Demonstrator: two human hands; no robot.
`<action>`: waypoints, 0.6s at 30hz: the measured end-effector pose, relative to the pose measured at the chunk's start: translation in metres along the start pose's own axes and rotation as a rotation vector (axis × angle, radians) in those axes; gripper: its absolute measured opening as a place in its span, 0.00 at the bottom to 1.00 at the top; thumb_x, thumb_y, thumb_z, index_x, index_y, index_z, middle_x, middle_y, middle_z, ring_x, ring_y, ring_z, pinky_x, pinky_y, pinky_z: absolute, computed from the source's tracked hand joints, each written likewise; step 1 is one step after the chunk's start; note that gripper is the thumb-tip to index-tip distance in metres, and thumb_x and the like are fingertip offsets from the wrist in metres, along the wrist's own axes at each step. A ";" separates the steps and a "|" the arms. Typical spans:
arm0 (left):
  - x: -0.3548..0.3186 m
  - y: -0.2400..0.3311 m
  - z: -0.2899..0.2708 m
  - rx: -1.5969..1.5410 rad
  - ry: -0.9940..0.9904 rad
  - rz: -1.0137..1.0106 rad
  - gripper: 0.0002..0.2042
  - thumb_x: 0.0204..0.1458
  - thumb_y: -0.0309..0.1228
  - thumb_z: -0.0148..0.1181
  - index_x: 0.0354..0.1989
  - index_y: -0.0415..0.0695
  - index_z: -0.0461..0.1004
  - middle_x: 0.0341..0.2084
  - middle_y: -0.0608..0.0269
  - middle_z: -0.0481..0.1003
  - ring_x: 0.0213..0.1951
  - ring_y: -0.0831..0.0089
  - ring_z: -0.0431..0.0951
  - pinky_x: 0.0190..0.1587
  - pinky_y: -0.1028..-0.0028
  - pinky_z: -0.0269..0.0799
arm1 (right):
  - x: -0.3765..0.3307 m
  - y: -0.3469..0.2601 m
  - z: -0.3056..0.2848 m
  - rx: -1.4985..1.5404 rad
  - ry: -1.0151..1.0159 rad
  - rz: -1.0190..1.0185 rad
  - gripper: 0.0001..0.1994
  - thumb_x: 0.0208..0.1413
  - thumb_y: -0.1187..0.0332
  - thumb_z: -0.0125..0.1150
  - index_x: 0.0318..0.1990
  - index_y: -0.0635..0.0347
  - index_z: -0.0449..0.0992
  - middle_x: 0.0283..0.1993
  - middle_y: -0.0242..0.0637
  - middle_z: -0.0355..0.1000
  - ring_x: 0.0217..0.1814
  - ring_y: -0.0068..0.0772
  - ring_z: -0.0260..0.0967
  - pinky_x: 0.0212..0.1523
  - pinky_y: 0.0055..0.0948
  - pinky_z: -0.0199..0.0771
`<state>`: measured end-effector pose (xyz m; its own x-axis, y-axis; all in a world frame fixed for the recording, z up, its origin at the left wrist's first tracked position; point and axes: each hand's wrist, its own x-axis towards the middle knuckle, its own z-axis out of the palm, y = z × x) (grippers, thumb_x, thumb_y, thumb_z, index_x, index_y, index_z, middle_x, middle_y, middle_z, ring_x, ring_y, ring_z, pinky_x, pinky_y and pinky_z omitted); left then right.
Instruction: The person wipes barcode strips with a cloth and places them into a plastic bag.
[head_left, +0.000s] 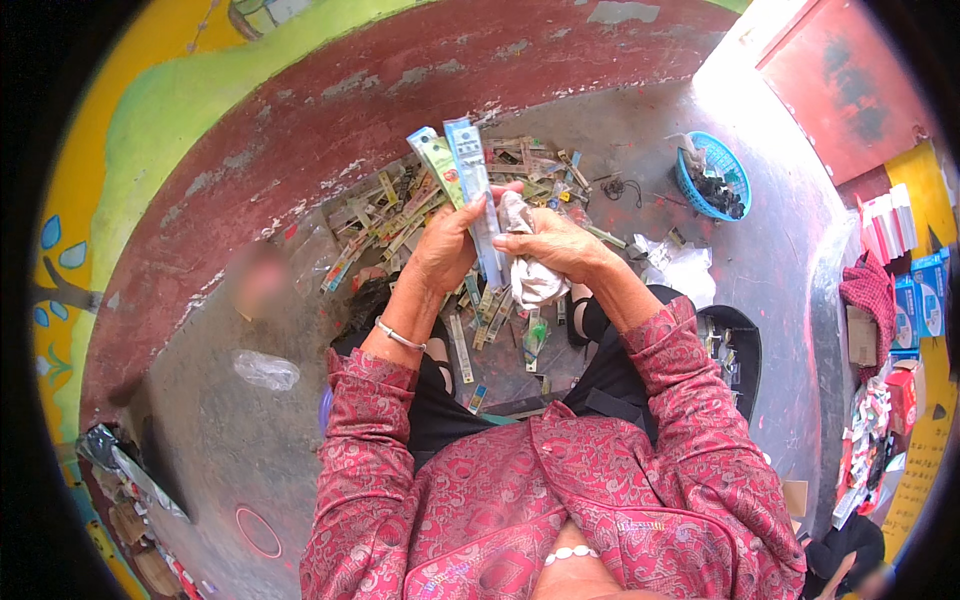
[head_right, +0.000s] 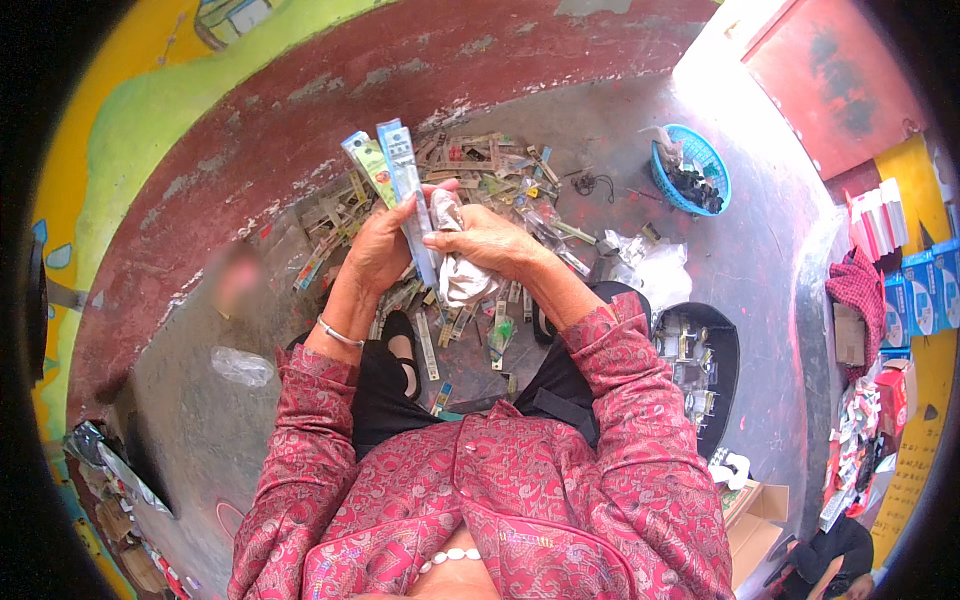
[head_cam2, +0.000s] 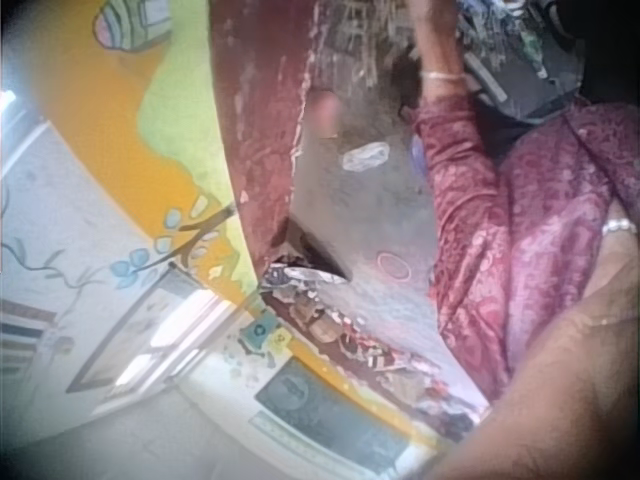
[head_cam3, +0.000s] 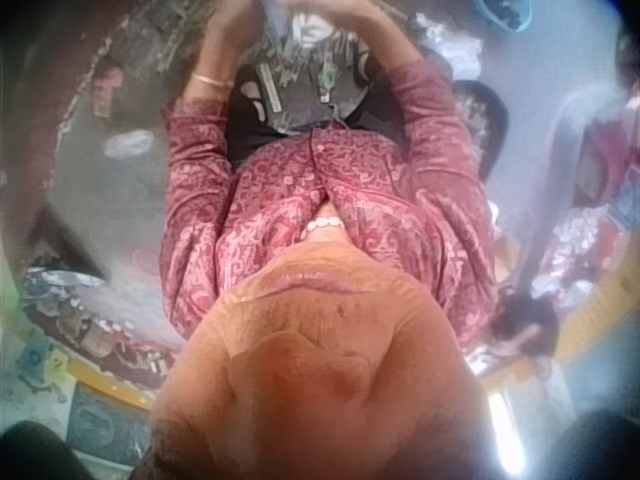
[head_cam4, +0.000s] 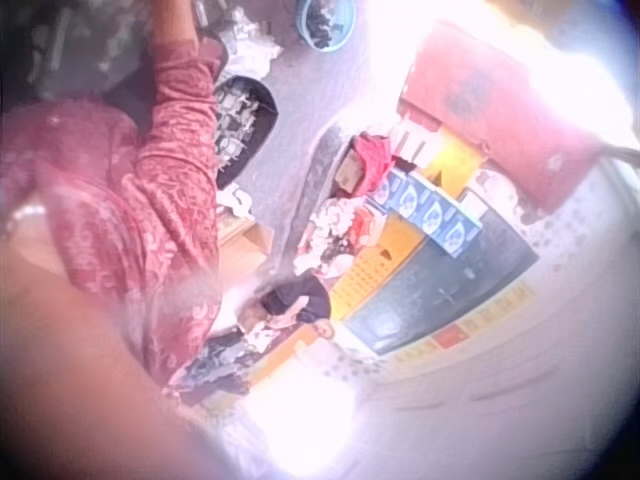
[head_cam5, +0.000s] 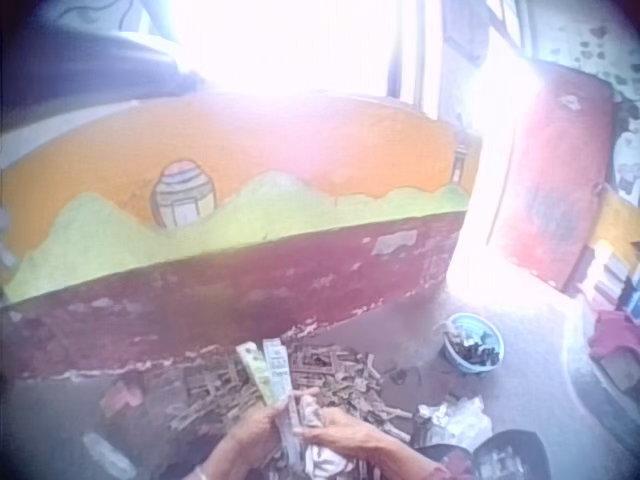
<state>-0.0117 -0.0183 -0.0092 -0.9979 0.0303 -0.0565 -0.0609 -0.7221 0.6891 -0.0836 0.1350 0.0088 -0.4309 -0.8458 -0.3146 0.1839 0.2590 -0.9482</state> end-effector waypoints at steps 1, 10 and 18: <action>-0.001 0.001 -0.001 -0.024 0.017 0.028 0.19 0.54 0.36 0.48 0.49 0.36 0.64 0.54 0.52 0.62 0.52 0.64 0.66 0.54 0.63 0.61 | -0.001 0.001 -0.001 -0.015 0.025 -0.035 0.13 0.50 0.62 0.56 0.36 0.63 0.72 0.28 0.28 0.69 0.28 0.19 0.63 0.30 0.22 0.63; -0.008 0.005 0.008 0.333 0.134 -0.079 0.13 0.53 0.36 0.49 0.39 0.38 0.68 0.21 0.63 0.71 0.20 0.79 0.68 0.23 0.80 0.65 | -0.001 -0.046 -0.013 -0.142 0.889 -0.761 0.04 0.53 0.72 0.54 0.32 0.62 0.73 0.27 0.32 0.71 0.28 0.20 0.68 0.28 0.19 0.67; -0.017 -0.005 0.033 0.448 -0.116 -0.258 0.12 0.52 0.35 0.51 0.34 0.37 0.70 0.13 0.69 0.66 0.13 0.85 0.61 0.16 0.85 0.55 | 0.037 -0.030 -0.049 -0.910 0.960 -0.936 0.09 0.39 0.73 0.59 0.32 0.56 0.72 0.31 0.39 0.70 0.32 0.39 0.71 0.30 0.31 0.71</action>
<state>0.0048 0.0074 0.0127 -0.9434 0.2629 -0.2024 -0.2823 -0.3158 0.9059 -0.1484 0.1194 0.0234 -0.5131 -0.3607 0.7788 -0.8526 0.3192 -0.4139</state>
